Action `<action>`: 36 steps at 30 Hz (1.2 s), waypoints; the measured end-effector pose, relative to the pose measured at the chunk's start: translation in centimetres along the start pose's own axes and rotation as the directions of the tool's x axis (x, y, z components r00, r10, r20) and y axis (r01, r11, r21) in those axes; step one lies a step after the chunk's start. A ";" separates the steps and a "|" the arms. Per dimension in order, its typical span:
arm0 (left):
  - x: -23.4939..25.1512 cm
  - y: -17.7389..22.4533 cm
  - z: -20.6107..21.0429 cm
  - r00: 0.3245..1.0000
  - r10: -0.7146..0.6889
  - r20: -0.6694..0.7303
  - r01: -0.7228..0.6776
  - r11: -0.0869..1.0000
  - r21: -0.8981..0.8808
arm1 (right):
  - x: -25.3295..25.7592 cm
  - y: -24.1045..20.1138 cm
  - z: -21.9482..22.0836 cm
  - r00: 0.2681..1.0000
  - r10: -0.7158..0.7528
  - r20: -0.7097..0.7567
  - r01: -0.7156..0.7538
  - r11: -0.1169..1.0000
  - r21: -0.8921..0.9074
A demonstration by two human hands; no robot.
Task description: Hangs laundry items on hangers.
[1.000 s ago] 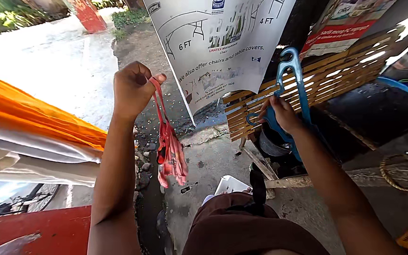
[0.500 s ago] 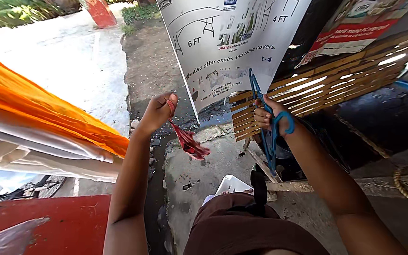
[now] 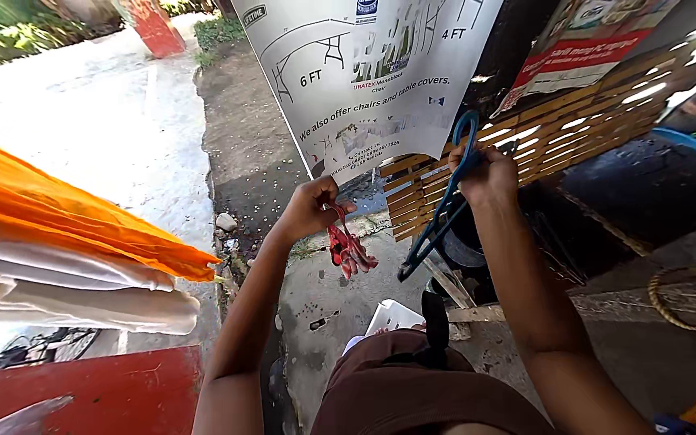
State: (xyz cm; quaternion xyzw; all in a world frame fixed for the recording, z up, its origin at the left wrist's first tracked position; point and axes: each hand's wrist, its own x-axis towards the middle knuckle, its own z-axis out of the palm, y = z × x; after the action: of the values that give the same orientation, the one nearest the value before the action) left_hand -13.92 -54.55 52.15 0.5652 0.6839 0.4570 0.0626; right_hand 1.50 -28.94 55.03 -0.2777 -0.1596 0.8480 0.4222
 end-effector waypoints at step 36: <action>-0.5 2.6 12.7 0.847 -0.532 -0.005 0.478 0.765 -0.431 | -2.7 6.6 -2.5 0.697 0.522 0.491 0.554 0.041 -0.831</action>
State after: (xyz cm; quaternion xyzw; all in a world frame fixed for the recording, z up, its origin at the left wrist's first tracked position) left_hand -4.24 -48.08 46.46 0.3035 0.7006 0.5920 0.2581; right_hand 0.16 -34.92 50.63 -0.1292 -0.8518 0.5074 0.0137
